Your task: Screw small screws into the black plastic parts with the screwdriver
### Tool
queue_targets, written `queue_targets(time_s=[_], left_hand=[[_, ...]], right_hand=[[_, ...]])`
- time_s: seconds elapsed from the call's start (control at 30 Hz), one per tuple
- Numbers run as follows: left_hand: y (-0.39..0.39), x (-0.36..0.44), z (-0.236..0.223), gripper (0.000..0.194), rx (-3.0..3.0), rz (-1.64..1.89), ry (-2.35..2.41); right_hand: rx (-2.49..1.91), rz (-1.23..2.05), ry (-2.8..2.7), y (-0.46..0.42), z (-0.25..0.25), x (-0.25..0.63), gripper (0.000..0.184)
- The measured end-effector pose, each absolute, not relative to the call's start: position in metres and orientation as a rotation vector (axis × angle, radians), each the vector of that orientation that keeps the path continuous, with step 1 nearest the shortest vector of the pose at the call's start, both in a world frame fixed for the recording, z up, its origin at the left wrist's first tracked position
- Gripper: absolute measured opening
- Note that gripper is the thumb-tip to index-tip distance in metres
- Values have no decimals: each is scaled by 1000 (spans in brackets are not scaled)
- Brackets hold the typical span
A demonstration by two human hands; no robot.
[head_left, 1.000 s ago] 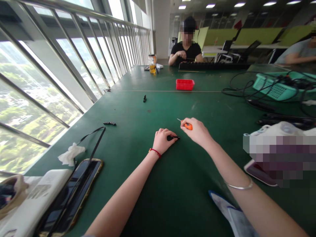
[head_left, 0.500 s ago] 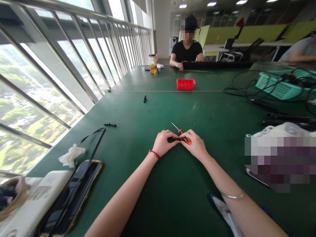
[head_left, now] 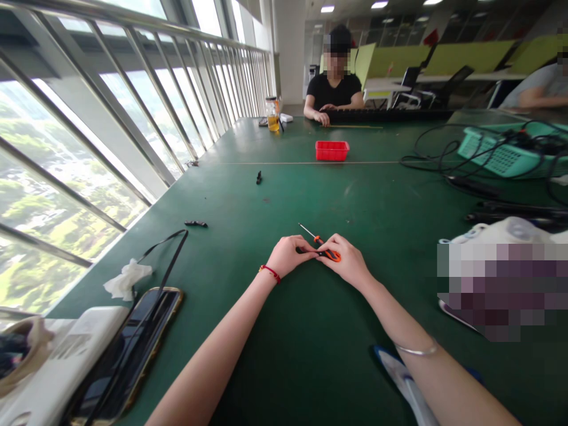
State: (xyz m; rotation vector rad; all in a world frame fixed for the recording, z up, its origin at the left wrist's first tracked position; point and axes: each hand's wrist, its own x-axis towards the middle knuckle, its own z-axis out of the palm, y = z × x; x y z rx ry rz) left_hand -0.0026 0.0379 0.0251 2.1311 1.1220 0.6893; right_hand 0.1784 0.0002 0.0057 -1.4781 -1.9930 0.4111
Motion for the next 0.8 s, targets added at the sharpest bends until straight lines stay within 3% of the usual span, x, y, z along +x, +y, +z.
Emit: queue_targets(time_s=[0.4,0.8], left_hand=[[30,3,38,14,2510,551,1223],[25,2,53,15,2526,522,1246]], right_hand=[[-1489,417,-1951,3,1,178,13],[-1436,567,-1824,4,1,181,15]])
